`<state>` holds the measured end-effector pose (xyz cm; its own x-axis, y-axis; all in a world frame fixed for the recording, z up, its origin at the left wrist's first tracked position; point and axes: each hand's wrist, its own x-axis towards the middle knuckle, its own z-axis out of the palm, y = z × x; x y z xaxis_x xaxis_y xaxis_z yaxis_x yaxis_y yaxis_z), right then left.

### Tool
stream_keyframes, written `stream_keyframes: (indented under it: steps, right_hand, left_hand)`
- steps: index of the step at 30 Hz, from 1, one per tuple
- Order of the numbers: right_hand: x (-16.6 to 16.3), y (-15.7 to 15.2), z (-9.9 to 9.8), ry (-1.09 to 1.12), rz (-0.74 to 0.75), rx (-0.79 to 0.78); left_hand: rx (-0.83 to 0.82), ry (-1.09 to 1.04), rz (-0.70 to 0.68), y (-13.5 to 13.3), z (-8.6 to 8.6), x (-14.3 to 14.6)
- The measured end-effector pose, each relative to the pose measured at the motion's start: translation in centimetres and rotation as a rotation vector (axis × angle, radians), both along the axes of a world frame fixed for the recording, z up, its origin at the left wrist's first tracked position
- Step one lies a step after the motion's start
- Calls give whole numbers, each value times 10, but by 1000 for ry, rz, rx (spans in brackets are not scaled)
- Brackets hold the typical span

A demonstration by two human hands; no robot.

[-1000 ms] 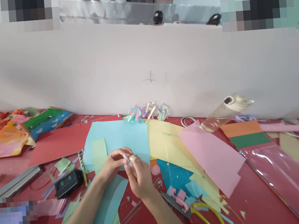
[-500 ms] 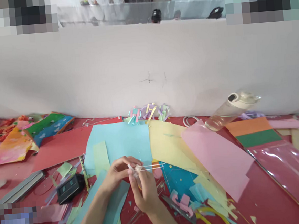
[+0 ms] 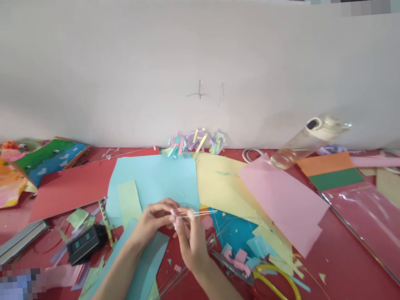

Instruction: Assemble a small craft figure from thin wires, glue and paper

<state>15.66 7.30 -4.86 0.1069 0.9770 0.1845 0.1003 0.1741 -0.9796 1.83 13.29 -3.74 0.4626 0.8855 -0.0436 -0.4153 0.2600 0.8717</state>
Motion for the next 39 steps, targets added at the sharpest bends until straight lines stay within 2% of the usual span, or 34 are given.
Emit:
stream_keyframes:
  steps: [8, 13, 18, 27, 34, 39]
  right_hand:
    - [0, -1, -6, -17, -53, 19]
    - [1, 1, -9, -63, -85, 77]
    - [3, 4, -5, -116, -72, 121]
    - [5, 5, -2, -169, -126, 213]
    - [5, 6, 5, -293, -202, 319]
    - [5, 6, 4, -252, -227, 318]
  left_hand:
    - [57, 70, 30, 0, 7, -1]
    - [97, 94, 61, -1, 4, 1]
    - [128, 93, 78, 1, -1, 1]
    - [147, 123, 70, -1, 6, 1]
    - [158, 133, 90, -1, 3, 1]
    - [167, 150, 92, -2, 0, 1]
